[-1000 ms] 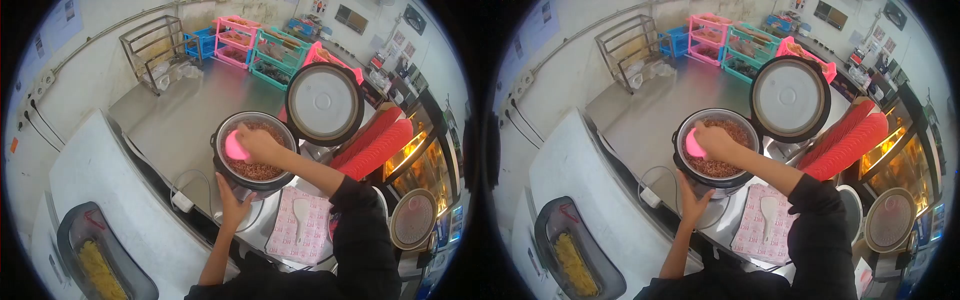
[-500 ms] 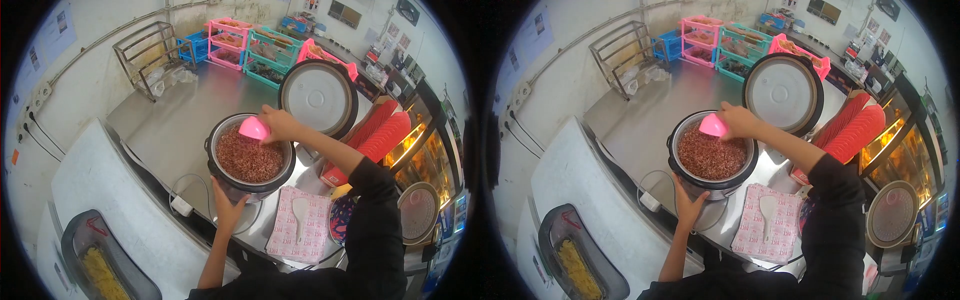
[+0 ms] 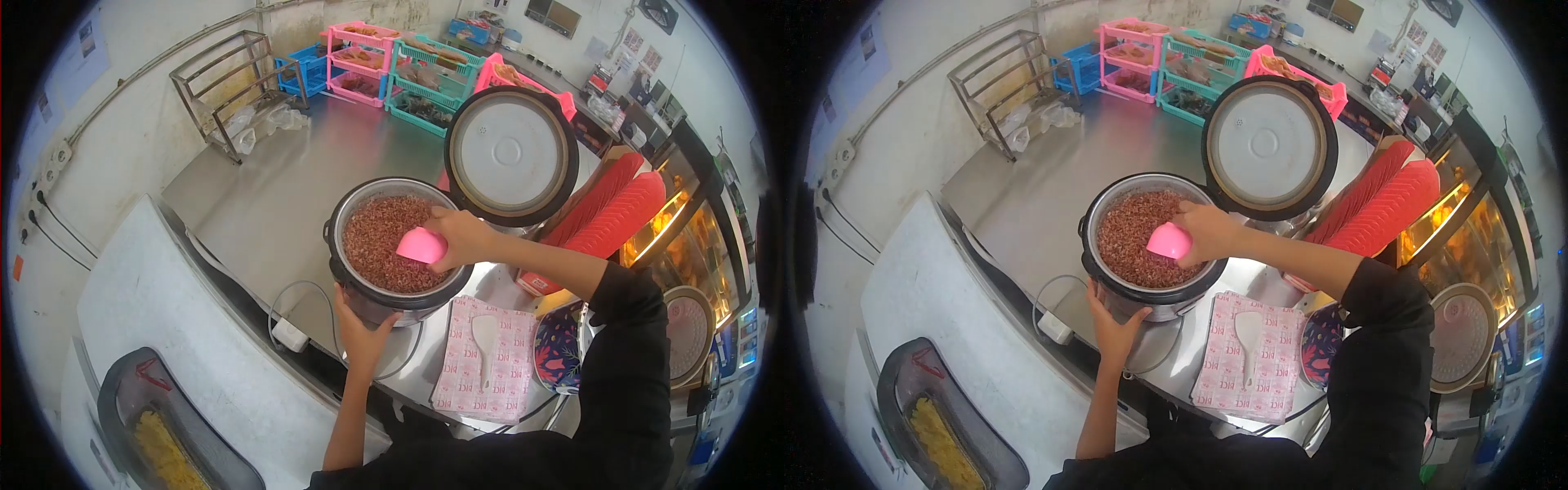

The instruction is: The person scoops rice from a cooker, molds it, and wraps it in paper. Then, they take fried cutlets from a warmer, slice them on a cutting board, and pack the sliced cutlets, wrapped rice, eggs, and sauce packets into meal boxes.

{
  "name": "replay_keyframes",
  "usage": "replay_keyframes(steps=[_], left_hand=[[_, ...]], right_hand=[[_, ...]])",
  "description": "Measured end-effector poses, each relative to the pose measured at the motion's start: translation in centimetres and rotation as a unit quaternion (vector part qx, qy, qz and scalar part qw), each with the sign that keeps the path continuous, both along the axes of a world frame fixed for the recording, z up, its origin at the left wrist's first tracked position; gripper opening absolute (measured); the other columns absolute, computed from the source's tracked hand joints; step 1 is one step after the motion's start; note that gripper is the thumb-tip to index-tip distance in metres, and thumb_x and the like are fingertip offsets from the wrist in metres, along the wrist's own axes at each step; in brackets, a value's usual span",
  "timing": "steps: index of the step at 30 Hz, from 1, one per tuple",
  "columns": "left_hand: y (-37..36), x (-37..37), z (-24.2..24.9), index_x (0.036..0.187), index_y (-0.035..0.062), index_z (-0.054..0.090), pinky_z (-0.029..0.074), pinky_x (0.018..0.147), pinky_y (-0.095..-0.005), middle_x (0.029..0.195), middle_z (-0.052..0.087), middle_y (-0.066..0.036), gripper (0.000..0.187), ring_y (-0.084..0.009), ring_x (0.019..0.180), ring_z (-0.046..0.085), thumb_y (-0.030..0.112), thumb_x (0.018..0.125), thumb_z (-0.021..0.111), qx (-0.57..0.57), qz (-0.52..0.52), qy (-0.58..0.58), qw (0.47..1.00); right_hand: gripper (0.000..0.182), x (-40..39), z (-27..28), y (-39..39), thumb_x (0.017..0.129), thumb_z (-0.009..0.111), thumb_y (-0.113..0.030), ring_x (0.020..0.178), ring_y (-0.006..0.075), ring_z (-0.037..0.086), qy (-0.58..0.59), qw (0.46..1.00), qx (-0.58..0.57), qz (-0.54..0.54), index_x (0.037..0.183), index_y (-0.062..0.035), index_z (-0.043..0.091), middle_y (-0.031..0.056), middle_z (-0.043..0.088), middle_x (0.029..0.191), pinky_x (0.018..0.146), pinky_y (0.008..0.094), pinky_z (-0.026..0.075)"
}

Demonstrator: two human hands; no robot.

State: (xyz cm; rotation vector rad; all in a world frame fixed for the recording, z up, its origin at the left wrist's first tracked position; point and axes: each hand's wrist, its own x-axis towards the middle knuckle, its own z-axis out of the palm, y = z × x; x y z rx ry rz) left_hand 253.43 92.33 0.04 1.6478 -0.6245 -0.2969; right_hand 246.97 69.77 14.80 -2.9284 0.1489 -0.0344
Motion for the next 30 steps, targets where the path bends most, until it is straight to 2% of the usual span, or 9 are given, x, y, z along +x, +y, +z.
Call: replay_keyframes(steps=[8, 11, 13, 14, 16, 19, 21, 24, 30], left_hand=[[0.0, 0.2, -0.2, 0.14, -0.0016, 0.012, 0.028, 0.106, -0.044, 0.141, 0.026, -0.022, 0.112, -0.0339, 0.13, 0.03, 0.017, 0.057, 0.085, 0.008, 0.012, 0.012, 1.0], [-0.1, 0.2, 0.0, 0.139, -0.0027, 0.013, 0.028, 0.106, -0.0418, 0.141, 0.027, -0.023, 0.111, -0.0337, 0.129, 0.032, 0.017, 0.056, 0.085, 0.01, 0.017, 0.005, 1.0], [-0.1, 0.3, 0.0, 0.139, -0.0033, 0.013, 0.029, 0.106, -0.0409, 0.14, 0.027, -0.024, 0.111, -0.0336, 0.129, 0.032, 0.017, 0.056, 0.085, 0.016, 0.018, -0.002, 1.0], [-0.1, 0.3, -0.1, 0.139, -0.0035, 0.013, 0.029, 0.106, -0.0411, 0.14, 0.027, -0.024, 0.111, -0.0335, 0.129, 0.033, 0.017, 0.056, 0.085, 0.008, 0.02, -0.011, 1.0], [-0.2, 0.2, -0.1, 0.138, -0.0037, 0.014, 0.029, 0.106, -0.0413, 0.14, 0.028, -0.024, 0.111, -0.0334, 0.128, 0.033, 0.017, 0.056, 0.085, 0.002, 0.023, -0.021, 1.0], [-0.3, 0.2, 0.0, 0.138, -0.0039, 0.014, 0.029, 0.105, -0.0419, 0.14, 0.028, -0.023, 0.111, -0.0338, 0.128, 0.034, 0.017, 0.056, 0.085, 0.002, 0.024, -0.023, 0.999], [-0.5, 0.2, -0.2, 0.137, -0.0056, 0.019, 0.031, 0.104, -0.0392, 0.133, 0.035, -0.026, 0.112, -0.0359, 0.125, 0.037, 0.021, 0.053, 0.087, -0.007, 0.04, -0.032, 0.999], [-0.2, 0.1, 0.3, 0.139, -0.0039, 0.013, 0.029, 0.105, -0.0418, 0.14, 0.027, -0.023, 0.112, -0.0337, 0.128, 0.034, 0.018, 0.056, 0.085, 0.02, 0.02, -0.004, 1.0], [-0.2, 0.1, 0.3, 0.137, -0.0057, 0.017, 0.028, 0.105, -0.0394, 0.135, 0.032, -0.026, 0.109, -0.0362, 0.127, 0.035, 0.02, 0.056, 0.085, 0.012, 0.024, -0.027, 0.999]], right_hand=[[0.052, 0.4, -1.0, -1.6, 0.054, 0.072, -0.041, 0.082, 0.0307, 0.059, 0.061, 0.991, 0.109, -0.043, 0.085, 0.0002, 0.066, 0.0173, 0.058, 0.09, 0.072, 0.0384, 0.049], [0.048, 1.0, -2.5, -2.7, 0.057, 0.073, -0.038, 0.073, 0.0256, 0.062, 0.055, 0.991, 0.125, 0.008, 0.083, 0.0011, 0.066, 0.0161, 0.062, 0.082, 0.063, 0.0349, 0.049], [0.042, 1.4, -3.0, -3.1, 0.061, 0.073, -0.034, 0.059, 0.0191, 0.062, 0.146, 0.961, 0.234, -0.032, 0.081, 0.0014, 0.065, 0.0118, 0.063, 0.07, 0.054, 0.0305, 0.048], [0.042, 1.6, -3.1, -3.4, 0.061, 0.073, -0.034, 0.059, 0.0191, 0.062, 0.147, 0.961, 0.234, -0.031, 0.081, 0.0014, 0.065, 0.0118, 0.063, 0.07, 0.054, 0.0305, 0.048], [0.043, 2.3, -2.3, -3.0, 0.063, 0.072, -0.03, 0.065, 0.0192, 0.062, 0.245, 0.932, 0.264, -0.039, 0.086, 0.0041, 0.062, 0.0109, 0.06, 0.077, 0.056, 0.0308, 0.048], [0.039, 3.2, -2.0, -2.8, 0.065, 0.072, -0.028, 0.06, 0.018, 0.062, 0.27, 0.923, 0.275, -0.001, 0.087, 0.0034, 0.062, 0.0095, 0.06, 0.073, 0.051, 0.0289, 0.048], [0.038, 3.7, -2.3, -2.8, 0.066, 0.072, -0.027, 0.06, 0.0176, 0.062, 0.278, 0.919, 0.279, 0.013, 0.087, 0.003, 0.062, 0.0097, 0.06, 0.072, 0.051, 0.0287, 0.048], [0.036, 4.7, -2.7, -3.0, 0.067, 0.073, -0.026, 0.061, 0.0166, 0.061, 0.3, 0.91, 0.283, 0.035, 0.087, 0.0018, 0.062, 0.0096, 0.061, 0.072, 0.053, 0.0279, 0.048], [0.032, 5.4, -2.4, -4.2, 0.073, 0.071, -0.023, 0.068, 0.0139, 0.061, 0.385, 0.859, 0.337, 0.029, 0.093, -0.001, 0.062, 0.0058, 0.061, 0.078, 0.061, 0.0265, 0.052]])
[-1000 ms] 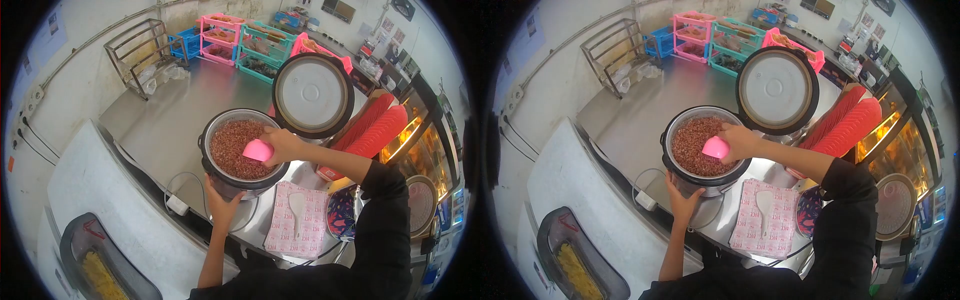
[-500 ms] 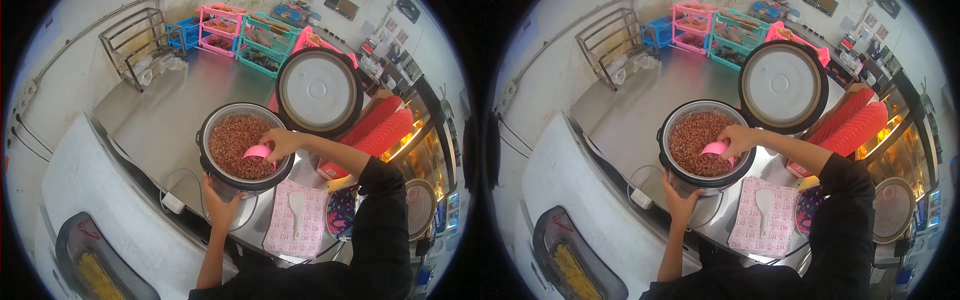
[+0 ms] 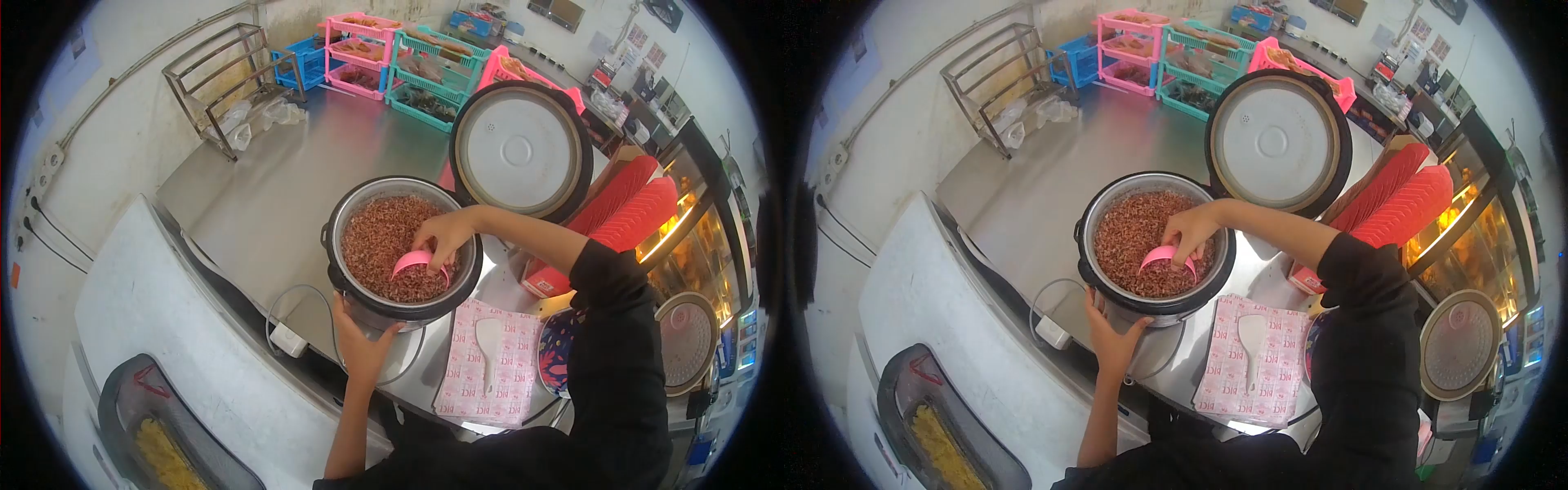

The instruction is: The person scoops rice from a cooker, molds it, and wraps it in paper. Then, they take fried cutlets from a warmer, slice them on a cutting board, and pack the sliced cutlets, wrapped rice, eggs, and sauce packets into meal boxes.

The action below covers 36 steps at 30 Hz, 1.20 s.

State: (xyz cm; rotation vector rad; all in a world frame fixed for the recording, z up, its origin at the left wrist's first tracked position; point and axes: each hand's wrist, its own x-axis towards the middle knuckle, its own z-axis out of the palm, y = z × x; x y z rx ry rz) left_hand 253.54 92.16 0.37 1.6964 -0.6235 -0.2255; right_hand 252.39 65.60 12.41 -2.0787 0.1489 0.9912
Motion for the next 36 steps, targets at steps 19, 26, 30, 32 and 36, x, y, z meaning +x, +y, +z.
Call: replay_keyframes(steps=[19, 26, 30, 32, 36], left_hand=[[2.0, 0.2, 8.5, 0.133, 0.002, 0.032, 0.023, 0.104, -0.0446, 0.138, 0.035, -0.014, 0.055, -0.0267, 0.13, 0.031, 0.032, 0.09, 0.048, -0.201, 0.017, 0.014, 0.979], [-9.3, 1.5, 8.8, 0.129, 0.0023, 0.036, 0.029, 0.103, -0.0434, 0.134, 0.037, -0.017, 0.056, -0.0293, 0.125, 0.036, 0.044, 0.092, 0.034, -0.353, -0.078, 0.495, 0.79], [-13.3, 2.1, 8.8, 0.122, -0.0028, 0.043, 0.041, 0.097, -0.0445, 0.124, 0.048, -0.019, 0.058, -0.0345, 0.113, 0.049, 0.044, 0.09, 0.034, -0.366, -0.171, 0.574, 0.713], [-14.1, 3.6, 7.5, 0.121, -0.0013, 0.045, 0.042, 0.095, -0.0462, 0.121, 0.05, -0.02, 0.057, -0.0364, 0.111, 0.05, 0.044, 0.089, 0.034, -0.339, -0.199, 0.579, 0.714], [-13.9, 3.0, 9.7, 0.125, 0.0025, 0.044, 0.044, 0.092, -0.0506, 0.122, 0.05, -0.021, 0.055, -0.0404, 0.111, 0.049, 0.043, 0.089, 0.032, -0.316, -0.173, 0.597, 0.716]], right_hand=[[0.034, -4.8, -0.1, 0.2, 0.082, 0.061, -0.028, 0.079, 0.0168, 0.064, -0.105, 0.862, 0.228, -0.44, 0.103, -0.0025, 0.057, 0.0095, 0.062, 0.094, 0.072, 0.0251, 0.054], [0.035, -5.2, 0.2, 7.4, 0.08, 0.068, -0.026, 0.084, 0.0174, 0.061, -0.245, 0.621, 0.399, -0.628, 0.108, -0.0075, 0.056, 0.0094, 0.058, 0.098, 0.074, 0.0247, 0.055], [0.035, -4.6, 0.7, 10.1, 0.08, 0.068, -0.027, 0.084, 0.0156, 0.061, -0.262, 0.574, 0.365, -0.685, 0.107, -0.0085, 0.057, 0.0081, 0.059, 0.098, 0.072, 0.0243, 0.054], [0.041, -5.2, -0.2, 10.7, 0.08, 0.068, -0.031, 0.078, 0.0141, 0.062, -0.354, 0.601, 0.307, -0.648, 0.102, 0.0016, 0.057, 0.0094, 0.062, 0.092, 0.067, 0.0244, 0.055], [0.028, -13.3, -1.1, 13.2, 0.09, 0.055, -0.026, 0.079, 0.0092, 0.058, -0.424, 0.649, 0.168, -0.609, 0.105, -0.0025, 0.058, 0.0059, 0.06, 0.091, 0.064, 0.0236, 0.05]])
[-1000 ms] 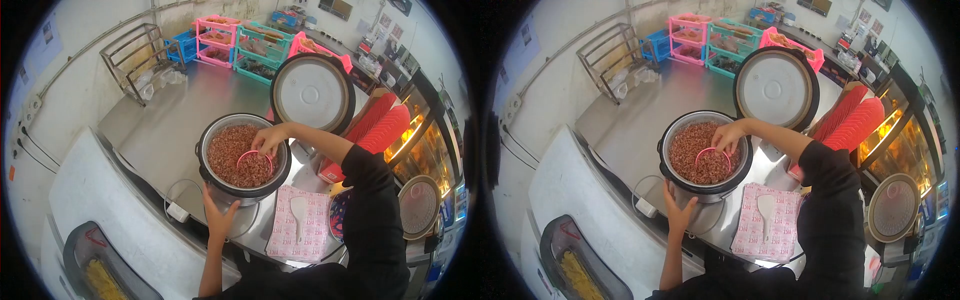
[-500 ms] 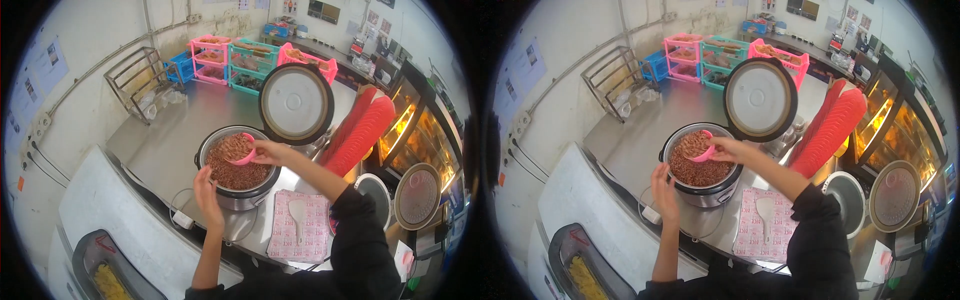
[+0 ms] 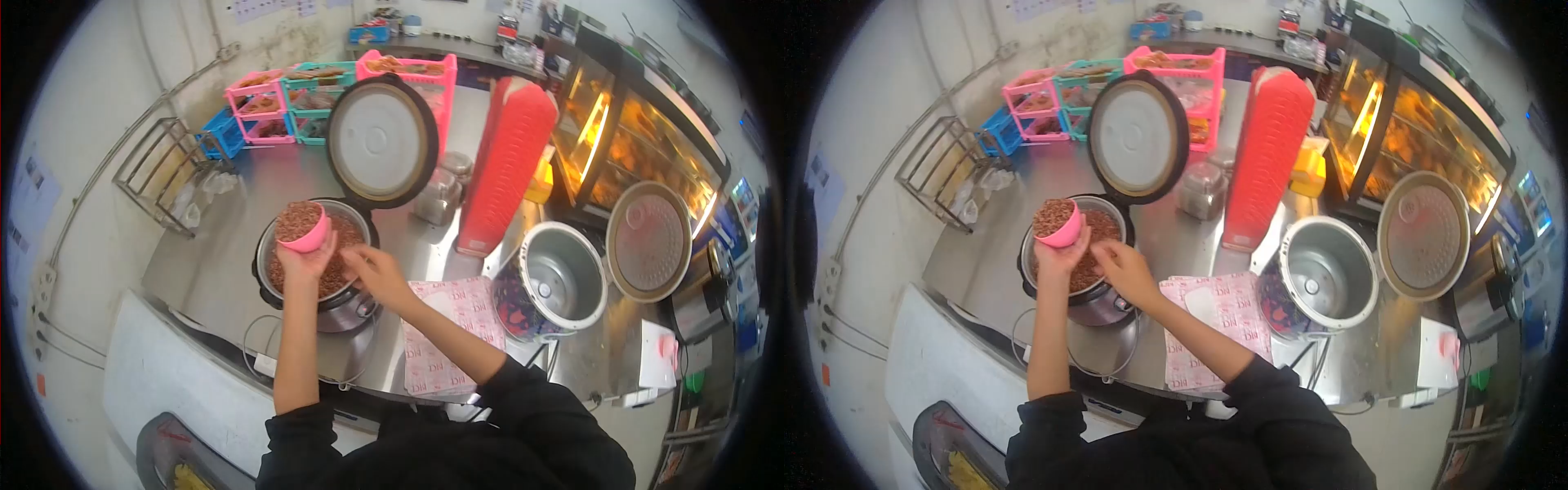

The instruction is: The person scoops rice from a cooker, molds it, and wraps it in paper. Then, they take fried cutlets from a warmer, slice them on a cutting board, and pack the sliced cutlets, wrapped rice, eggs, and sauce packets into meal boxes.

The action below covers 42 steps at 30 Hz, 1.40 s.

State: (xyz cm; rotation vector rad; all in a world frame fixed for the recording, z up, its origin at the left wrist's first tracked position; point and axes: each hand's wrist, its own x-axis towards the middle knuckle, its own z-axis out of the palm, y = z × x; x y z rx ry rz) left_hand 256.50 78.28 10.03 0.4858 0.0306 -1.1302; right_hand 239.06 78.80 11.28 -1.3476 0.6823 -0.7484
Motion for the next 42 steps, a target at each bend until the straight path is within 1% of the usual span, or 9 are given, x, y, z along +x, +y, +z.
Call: replay_keyframes(steps=[5, 7, 12, 23, 25, 29, 31, 36, 42], left_hand=[[0.8, 1.1, -0.6, 0.128, 0.0015, 0.04, 0.048, 0.087, -0.0503, 0.125, 0.047, -0.023, 0.058, -0.0419, 0.112, 0.048, 0.04, 0.087, 0.029, -0.041, -0.079, 0.056, 0.994], [1.2, 1.2, -0.5, 0.129, 0.0012, 0.039, 0.049, 0.086, -0.0497, 0.125, 0.047, -0.023, 0.059, -0.0417, 0.112, 0.048, 0.04, 0.086, 0.027, -0.045, -0.077, 0.055, 0.995], [1.9, -0.1, -0.5, 0.13, 0.0034, 0.038, 0.052, 0.081, -0.0467, 0.125, 0.047, -0.022, 0.06, -0.0406, 0.11, 0.05, 0.045, 0.086, 0.032, -0.104, -0.122, 0.033, 0.987], [4.0, 0.4, -0.1, 0.125, 0.0074, 0.044, 0.057, 0.048, -0.0266, 0.11, 0.057, -0.018, 0.07, -0.0371, 0.088, 0.061, 0.063, 0.083, 0.037, -0.067, -0.128, -0.051, 0.988], [4.8, 0.9, 0.1, 0.126, 0.0071, 0.043, 0.056, 0.047, -0.0248, 0.111, 0.057, -0.019, 0.073, -0.0373, 0.088, 0.061, 0.065, 0.082, 0.038, -0.061, -0.123, -0.083, 0.987], [5.7, 2.2, 0.0, 0.127, 0.0064, 0.042, 0.056, 0.04, -0.0234, 0.105, 0.059, -0.02, 0.073, -0.0371, 0.075, 0.065, 0.064, 0.084, 0.032, 0.023, -0.091, -0.142, 0.985], [5.6, 2.7, 0.2, 0.125, 0.0048, 0.043, 0.056, 0.04, -0.0238, 0.098, 0.062, -0.017, 0.074, -0.0339, 0.07, 0.066, 0.064, 0.084, 0.03, 0.071, -0.075, -0.19, 0.976], [4.7, 3.1, 1.6, 0.113, 0.0091, 0.053, 0.044, 0.03, -0.0166, 0.081, 0.065, -0.006, 0.066, -0.01, 0.052, 0.06, 0.063, 0.085, 0.028, 0.207, -0.034, -0.341, 0.917], [4.1, 4.4, 1.9, 0.108, 0.0063, 0.055, 0.047, 0.033, -0.0186, 0.078, 0.064, -0.007, 0.066, -0.0132, 0.052, 0.062, 0.063, 0.085, 0.031, 0.226, -0.097, -0.4, 0.883]], right_hand=[[0.03, -15.5, -16.4, 4.2, 0.08, 0.059, -0.011, 0.087, 0.0378, 0.053, 0.353, 0.795, -0.434, -0.233, 0.104, 0.0024, 0.047, 0.0188, 0.053, 0.096, 0.073, 0.0445, 0.045], [0.038, -16.7, -18.0, 6.9, 0.078, 0.061, -0.018, 0.091, 0.0402, 0.051, 0.537, 0.796, -0.222, -0.168, 0.107, 0.0015, 0.045, 0.0207, 0.052, 0.101, 0.073, 0.0463, 0.044], [0.041, -17.8, -22.8, 5.9, 0.081, 0.06, -0.023, 0.089, 0.0417, 0.055, 0.475, 0.838, -0.228, -0.142, 0.108, 0.0037, 0.045, 0.0253, 0.055, 0.098, 0.075, 0.0472, 0.047], [0.023, -8.8, 2.5, 2.5, 0.091, 0.051, -0.021, 0.074, 0.0378, 0.059, 0.156, 0.955, -0.227, -0.106, 0.091, 0.0013, 0.054, 0.0241, 0.057, 0.077, 0.065, 0.0396, 0.044], [0.027, -5.0, 1.3, -0.4, 0.093, 0.046, -0.024, 0.06, 0.0187, 0.049, 0.098, 0.953, -0.279, -0.065, 0.092, 0.0025, 0.051, 0.0101, 0.047, 0.065, 0.058, 0.0333, 0.041], [0.034, 0.8, 2.2, -4.2, 0.095, 0.042, -0.029, 0.058, 0.0179, 0.048, 0.111, 0.983, -0.109, 0.097, 0.087, 0.0027, 0.051, 0.0102, 0.048, 0.064, 0.057, 0.0335, 0.04], [0.04, 2.5, 3.9, -3.4, 0.095, 0.04, -0.03, 0.077, 0.043, 0.055, 0.168, 0.967, -0.183, 0.056, 0.08, 0.0036, 0.054, 0.0277, 0.055, 0.075, 0.069, 0.045, 0.042], [0.038, 4.6, 0.8, -1.9, 0.096, 0.036, -0.028, 0.074, 0.0459, 0.054, 0.161, 0.928, -0.334, 0.029, 0.084, 0.0036, 0.052, 0.0284, 0.056, 0.076, 0.065, 0.0505, 0.042], [0.042, 4.0, 0.3, -0.7, 0.095, 0.039, -0.034, 0.069, 0.0463, 0.058, 0.215, 0.927, -0.304, 0.039, 0.087, 0.0039, 0.053, 0.0291, 0.057, 0.067, 0.063, 0.0533, 0.044]])
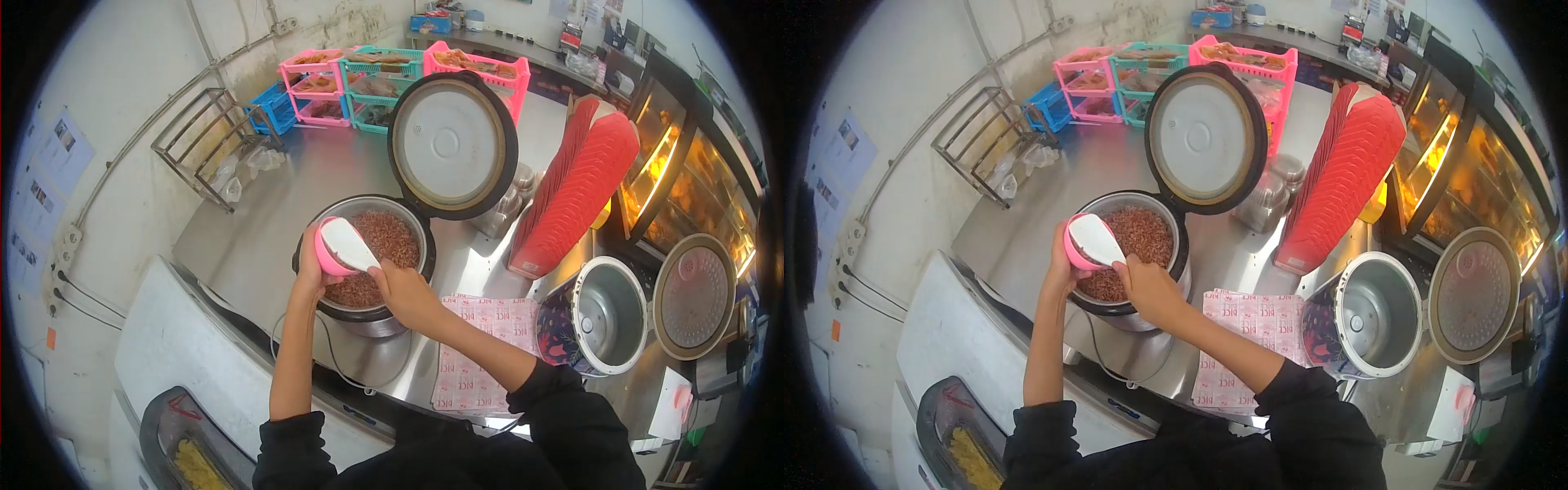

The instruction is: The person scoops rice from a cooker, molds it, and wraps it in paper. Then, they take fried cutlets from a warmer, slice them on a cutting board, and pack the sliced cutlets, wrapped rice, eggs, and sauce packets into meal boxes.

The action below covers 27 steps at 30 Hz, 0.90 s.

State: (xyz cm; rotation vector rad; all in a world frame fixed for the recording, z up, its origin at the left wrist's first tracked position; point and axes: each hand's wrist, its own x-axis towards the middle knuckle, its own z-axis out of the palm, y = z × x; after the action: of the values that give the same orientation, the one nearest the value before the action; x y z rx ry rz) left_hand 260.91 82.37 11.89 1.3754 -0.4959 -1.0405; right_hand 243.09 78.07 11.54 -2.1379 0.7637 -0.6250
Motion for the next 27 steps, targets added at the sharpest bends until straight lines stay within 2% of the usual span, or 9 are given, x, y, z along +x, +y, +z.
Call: replay_keyframes(steps=[5, 7, 8, 10, 14, 18, 21, 22, 27], left_hand=[[-0.3, 1.5, -0.8, 0.11, 0.0051, 0.054, 0.044, 0.028, -0.0193, 0.08, 0.066, -0.007, 0.066, -0.0157, 0.055, 0.064, 0.061, 0.086, 0.029, 0.024, -0.042, 0.001, 0.999], [-0.3, 1.7, -0.3, 0.117, 0.0028, 0.05, 0.056, 0.044, -0.027, 0.096, 0.065, -0.014, 0.067, -0.0245, 0.075, 0.067, 0.059, 0.087, 0.03, 0.017, -0.103, -0.008, 0.994], [-0.4, 1.3, -0.4, 0.117, 0.0028, 0.05, 0.056, 0.044, -0.027, 0.096, 0.065, -0.014, 0.067, -0.0245, 0.075, 0.067, 0.059, 0.087, 0.03, 0.016, -0.103, -0.01, 0.994], [-0.3, 0.3, -0.9, 0.12, 0.0028, 0.048, 0.054, 0.078, -0.0438, 0.113, 0.056, -0.019, 0.065, -0.0308, 0.104, 0.058, 0.055, 0.085, 0.034, -0.051, -0.028, 0.113, 0.992], [-0.4, 0.1, -0.3, 0.131, 0.0036, 0.038, 0.041, 0.092, -0.0582, 0.133, 0.04, -0.021, 0.066, -0.0405, 0.12, 0.042, 0.044, 0.079, 0.042, -0.166, -0.016, 0.281, 0.945], [-2.0, -0.3, -0.6, 0.129, 0.0068, 0.041, 0.037, 0.093, -0.0578, 0.132, 0.043, -0.018, 0.063, -0.0383, 0.119, 0.043, 0.046, 0.08, 0.045, -0.142, 0.061, 0.306, 0.939], [-3.2, -1.5, -0.1, 0.125, 0.0079, 0.045, 0.037, 0.092, -0.0583, 0.128, 0.046, -0.017, 0.059, -0.0367, 0.118, 0.044, 0.048, 0.082, 0.044, -0.109, 0.098, 0.257, 0.955], [-3.4, -2.0, 0.2, 0.116, 0.0085, 0.052, 0.043, 0.088, -0.0543, 0.118, 0.055, -0.015, 0.051, -0.0332, 0.109, 0.052, 0.047, 0.085, 0.044, -0.107, 0.115, 0.231, 0.96], [-4.1, 0.8, -3.3, 0.097, 0.0099, 0.058, 0.051, 0.076, -0.0449, 0.094, 0.062, -0.007, 0.036, -0.0235, 0.088, 0.061, 0.042, 0.085, 0.049, -0.148, 0.105, 0.174, 0.968]], right_hand=[[0.043, -0.5, 0.1, -2.1, 0.095, 0.038, -0.035, 0.072, 0.0451, 0.058, 0.037, 0.998, -0.012, 0.057, 0.086, 0.0029, 0.055, 0.0273, 0.059, 0.071, 0.065, 0.0508, 0.045], [0.042, -0.4, 1.0, -3.9, 0.095, 0.037, -0.035, 0.074, 0.0446, 0.058, 0.053, 0.995, -0.022, 0.08, 0.086, 0.0021, 0.055, 0.0263, 0.059, 0.072, 0.066, 0.0494, 0.044], [0.042, -0.3, 1.4, -4.9, 0.095, 0.037, -0.035, 0.075, 0.0442, 0.058, 0.073, 0.991, -0.057, 0.095, 0.087, 0.0022, 0.055, 0.0261, 0.059, 0.073, 0.067, 0.0494, 0.044], [0.045, -0.5, 2.5, -5.9, 0.095, 0.038, -0.037, 0.076, 0.0436, 0.057, 0.083, 0.986, -0.106, 0.102, 0.085, 0.0041, 0.056, 0.0259, 0.059, 0.074, 0.069, 0.0493, 0.043], [0.054, -0.6, 4.5, -7.2, 0.094, 0.035, -0.038, 0.082, 0.0459, 0.057, 0.01, 0.997, -0.02, 0.068, 0.078, 0.0066, 0.06, 0.0311, 0.059, 0.08, 0.075, 0.0487, 0.044], [0.053, 0.6, 2.3, -6.1, 0.095, 0.033, -0.034, 0.081, 0.0471, 0.057, 0.036, 0.998, 0.047, -0.024, 0.081, 0.009, 0.06, 0.0324, 0.058, 0.082, 0.076, 0.0503, 0.044], [0.047, 1.1, 0.4, -3.2, 0.096, 0.028, -0.025, 0.081, 0.047, 0.056, -0.007, 0.999, -0.042, 0.003, 0.077, 0.0072, 0.057, 0.0322, 0.057, 0.078, 0.074, 0.0526, 0.042], [0.046, 1.3, -0.3, -2.5, 0.096, 0.029, -0.024, 0.081, 0.0468, 0.056, -0.02, 0.999, -0.049, 0.006, 0.078, 0.0068, 0.056, 0.032, 0.057, 0.078, 0.074, 0.0525, 0.042], [0.042, 1.4, -0.7, -1.7, 0.096, 0.032, -0.024, 0.08, 0.0463, 0.056, 0.016, 0.999, -0.017, 0.036, 0.081, 0.0059, 0.057, 0.031, 0.057, 0.08, 0.072, 0.0525, 0.043]])
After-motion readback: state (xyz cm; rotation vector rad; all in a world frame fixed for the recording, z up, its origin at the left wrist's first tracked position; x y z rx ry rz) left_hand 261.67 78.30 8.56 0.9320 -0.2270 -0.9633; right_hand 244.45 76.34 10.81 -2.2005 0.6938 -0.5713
